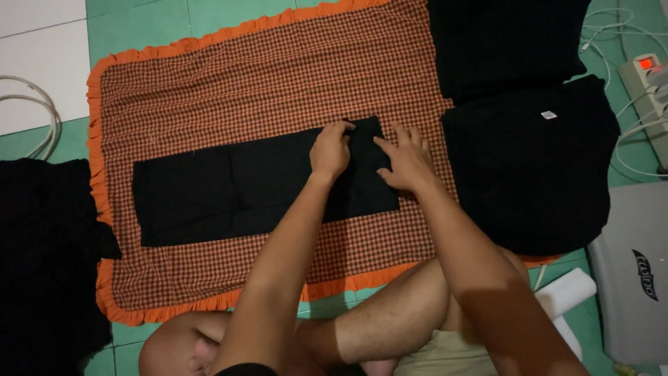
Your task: The person folds a black t-shirt on a checkered mat. They smooth the fabric, fold the sleeves inward, fold the shirt in half lengthwise, and then fold it into a compact rectangle.
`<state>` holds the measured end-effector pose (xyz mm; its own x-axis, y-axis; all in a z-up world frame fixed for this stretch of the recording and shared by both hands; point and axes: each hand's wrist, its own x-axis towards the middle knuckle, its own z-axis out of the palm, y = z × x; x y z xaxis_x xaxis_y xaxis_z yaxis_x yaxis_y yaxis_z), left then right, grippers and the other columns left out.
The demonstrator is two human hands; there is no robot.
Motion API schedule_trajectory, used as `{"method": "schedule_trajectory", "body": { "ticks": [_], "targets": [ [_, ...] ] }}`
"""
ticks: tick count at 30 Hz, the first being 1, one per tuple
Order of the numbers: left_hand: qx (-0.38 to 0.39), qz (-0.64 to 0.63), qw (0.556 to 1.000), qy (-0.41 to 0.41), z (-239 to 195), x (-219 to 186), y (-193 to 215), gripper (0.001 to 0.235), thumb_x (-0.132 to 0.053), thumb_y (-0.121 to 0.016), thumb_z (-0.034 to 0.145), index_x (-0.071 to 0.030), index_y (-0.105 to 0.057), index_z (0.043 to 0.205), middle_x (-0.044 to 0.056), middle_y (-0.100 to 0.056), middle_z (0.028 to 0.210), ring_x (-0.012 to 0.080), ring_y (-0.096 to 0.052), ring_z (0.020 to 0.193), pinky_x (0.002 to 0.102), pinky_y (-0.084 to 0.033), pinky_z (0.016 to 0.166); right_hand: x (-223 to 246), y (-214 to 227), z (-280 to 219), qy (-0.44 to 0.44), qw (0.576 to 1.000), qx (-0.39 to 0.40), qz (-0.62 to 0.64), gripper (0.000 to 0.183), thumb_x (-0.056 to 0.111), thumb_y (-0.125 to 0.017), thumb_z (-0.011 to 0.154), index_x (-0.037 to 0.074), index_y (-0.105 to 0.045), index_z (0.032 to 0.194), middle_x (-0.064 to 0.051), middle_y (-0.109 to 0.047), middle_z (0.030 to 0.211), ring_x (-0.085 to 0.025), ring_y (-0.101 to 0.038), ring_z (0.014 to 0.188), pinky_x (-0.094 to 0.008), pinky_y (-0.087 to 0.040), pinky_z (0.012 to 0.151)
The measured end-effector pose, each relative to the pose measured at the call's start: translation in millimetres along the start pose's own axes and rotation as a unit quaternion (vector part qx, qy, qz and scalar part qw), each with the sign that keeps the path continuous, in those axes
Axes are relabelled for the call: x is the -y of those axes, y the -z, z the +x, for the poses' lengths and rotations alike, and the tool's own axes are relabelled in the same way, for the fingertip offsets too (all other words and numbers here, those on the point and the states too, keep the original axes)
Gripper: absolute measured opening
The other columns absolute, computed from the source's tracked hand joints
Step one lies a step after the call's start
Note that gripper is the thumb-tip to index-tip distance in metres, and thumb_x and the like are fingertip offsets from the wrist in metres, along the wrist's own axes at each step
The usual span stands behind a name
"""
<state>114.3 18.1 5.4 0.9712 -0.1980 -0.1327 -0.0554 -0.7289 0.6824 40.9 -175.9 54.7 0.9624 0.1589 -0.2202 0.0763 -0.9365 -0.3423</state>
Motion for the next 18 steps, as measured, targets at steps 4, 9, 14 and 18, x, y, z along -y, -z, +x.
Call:
{"method": "schedule_trajectory", "body": {
  "ticks": [4, 9, 14, 18],
  "targets": [
    [-0.037, 0.104, 0.993, -0.03, 1, 11, -13, 0.027, -0.026, -0.06, 0.1, -0.026, -0.066, 0.126, 0.005, -0.062, 0.129, 0.0296, -0.064, 0.117, 0.043, -0.06, 0.087, 15, 16, -4, 0.046, 0.999, -0.013, 0.02, 0.078, 0.027, -0.072, 0.084, 0.011, -0.046, 0.155, -0.02, -0.027, 0.166, -0.046, -0.022, 0.148, -0.059, -0.024, 0.113],
    [-0.104, 0.171, 0.979, -0.037, -36, -9, -1, 0.039, -0.031, -0.071, 0.091, -0.015, -0.068, 0.126, 0.012, -0.054, 0.132, 0.0343, -0.059, 0.117, 0.047, -0.062, 0.079, -3, -14, 10, 0.098, 0.995, -0.01, 0.01, 0.088, 0.038, -0.069, 0.083, 0.018, -0.034, 0.162, -0.007, -0.028, 0.169, -0.041, -0.021, 0.151, -0.058, -0.026, 0.11],
    [-0.112, 0.251, 0.952, -0.136, -51, -2, -8, 0.064, -0.047, -0.052, 0.099, -0.016, -0.044, 0.155, 0.013, -0.04, 0.161, 0.0322, -0.041, 0.145, 0.052, -0.039, 0.105, -23, -33, 35, 0.099, 0.99, -0.103, -0.002, 0.05, 0.027, -0.051, 0.102, 0.02, -0.053, 0.152, -0.002, -0.05, 0.155, -0.034, -0.032, 0.147, -0.055, -0.03, 0.109],
    [-0.05, 0.26, 0.953, -0.148, -55, -6, 7, 0.074, -0.044, -0.054, 0.098, -0.012, -0.033, 0.162, 0.015, -0.023, 0.171, 0.0347, -0.024, 0.155, 0.057, -0.033, 0.112, -31, -28, 60, 0.223, 0.948, -0.212, -0.078, 0.039, 0.021, -0.051, 0.105, 0.022, -0.064, 0.142, 0.0, -0.063, 0.141, -0.026, -0.044, 0.14, -0.045, -0.031, 0.107]
  ]
}}
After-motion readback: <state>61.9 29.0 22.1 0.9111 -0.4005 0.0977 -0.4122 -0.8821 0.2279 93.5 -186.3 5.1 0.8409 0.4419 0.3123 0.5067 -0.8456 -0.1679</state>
